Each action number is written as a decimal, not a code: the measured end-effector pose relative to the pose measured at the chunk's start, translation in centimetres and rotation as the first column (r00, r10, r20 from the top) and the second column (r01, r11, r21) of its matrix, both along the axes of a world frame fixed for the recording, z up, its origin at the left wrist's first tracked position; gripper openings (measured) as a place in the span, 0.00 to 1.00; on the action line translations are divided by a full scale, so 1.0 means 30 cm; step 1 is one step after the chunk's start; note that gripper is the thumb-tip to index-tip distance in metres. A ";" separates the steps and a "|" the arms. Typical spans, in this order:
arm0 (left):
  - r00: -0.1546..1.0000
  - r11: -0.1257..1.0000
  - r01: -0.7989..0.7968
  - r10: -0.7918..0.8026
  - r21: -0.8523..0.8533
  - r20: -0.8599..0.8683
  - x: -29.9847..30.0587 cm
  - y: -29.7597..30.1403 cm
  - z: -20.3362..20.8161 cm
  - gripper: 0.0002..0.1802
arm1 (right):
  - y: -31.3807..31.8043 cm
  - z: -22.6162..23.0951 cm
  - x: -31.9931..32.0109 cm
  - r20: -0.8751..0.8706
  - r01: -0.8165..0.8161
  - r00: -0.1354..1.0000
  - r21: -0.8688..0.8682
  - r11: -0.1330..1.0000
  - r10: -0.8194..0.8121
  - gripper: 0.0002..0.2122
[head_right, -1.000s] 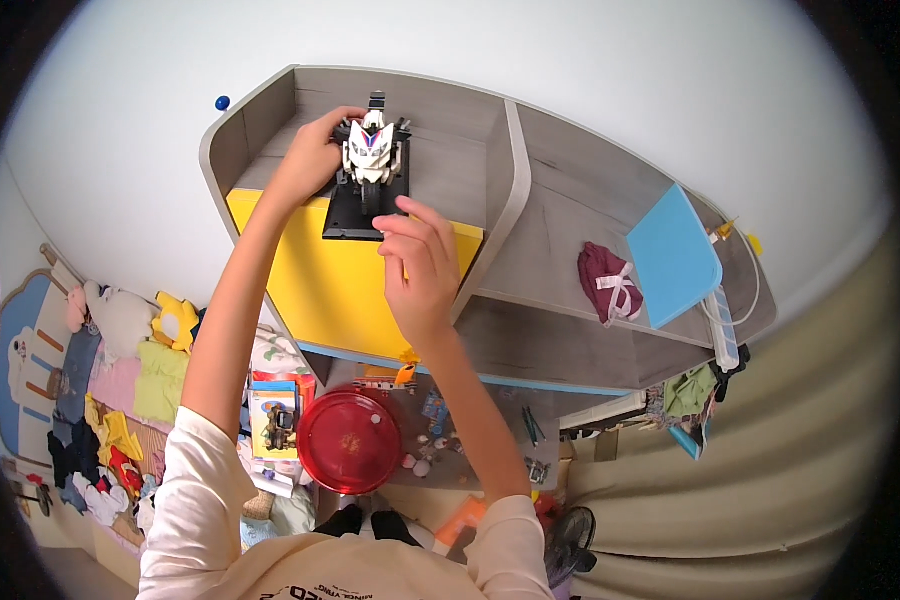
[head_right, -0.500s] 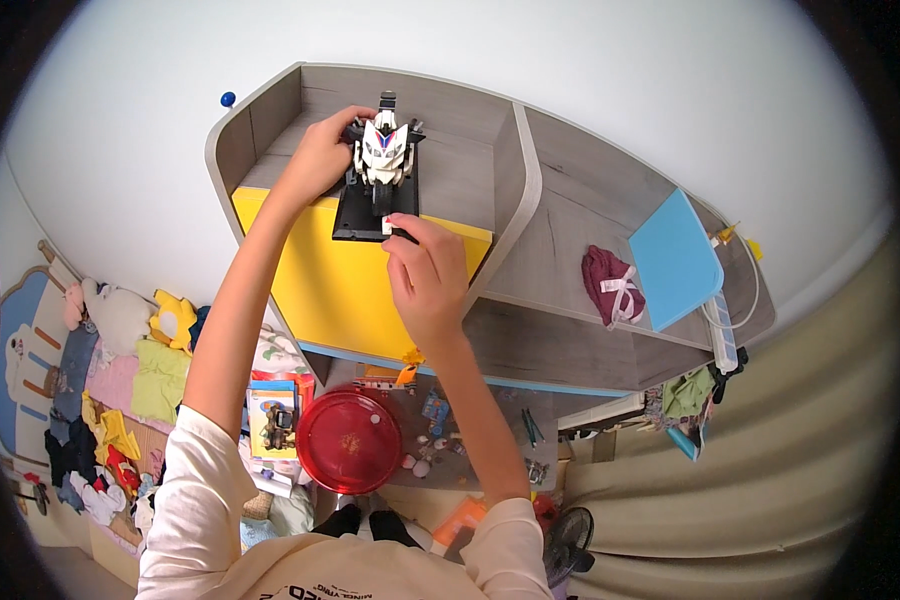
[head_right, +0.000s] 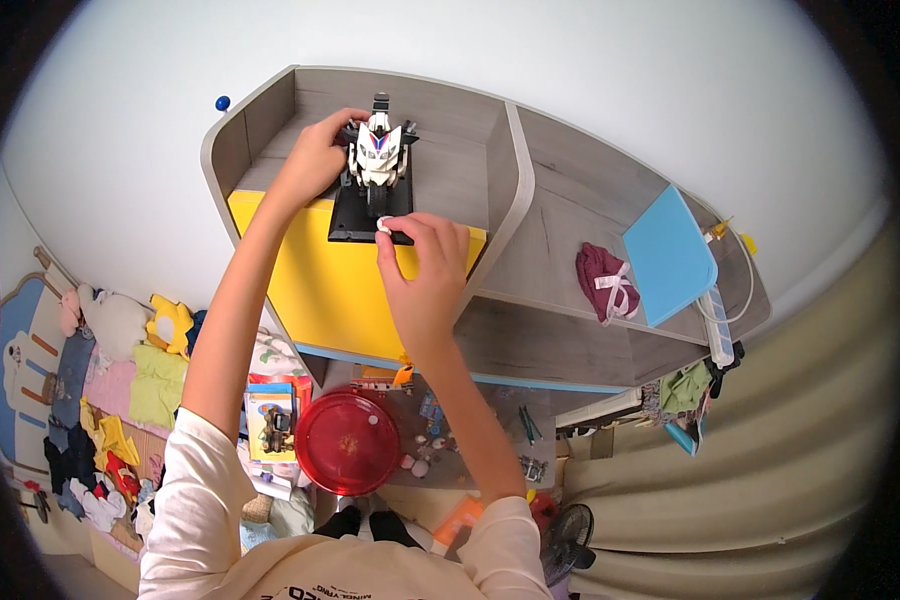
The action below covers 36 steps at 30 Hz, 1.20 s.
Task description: The person organizes a cluttered shelf by placing a white robot toy on a black stand, arranging a blue pen holder, and positioning a large red and yellow building block structure. They then use a maroon cloth to wipe the shelf surface and the block structure.
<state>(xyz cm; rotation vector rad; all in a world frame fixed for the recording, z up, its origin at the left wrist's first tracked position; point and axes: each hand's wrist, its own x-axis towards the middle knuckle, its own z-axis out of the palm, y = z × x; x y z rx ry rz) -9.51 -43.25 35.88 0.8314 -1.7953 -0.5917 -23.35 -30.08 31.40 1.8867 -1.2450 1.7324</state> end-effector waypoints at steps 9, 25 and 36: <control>1.000 1.000 0.013 -0.013 0.008 0.003 -0.003 -0.009 -0.004 0.27 | 0.017 0.024 -0.042 -0.086 0.006 0.996 0.081 0.997 0.001 0.09; 0.999 1.000 0.013 -0.014 -0.018 -0.031 -0.005 -0.034 -0.020 0.26 | 0.027 0.061 -0.036 0.085 -0.100 0.993 0.300 0.949 0.078 0.08; 0.999 1.000 0.018 -0.019 -0.014 -0.035 -0.005 -0.031 -0.020 0.27 | 0.030 0.047 -0.024 0.086 -0.101 0.993 0.231 0.968 0.083 0.11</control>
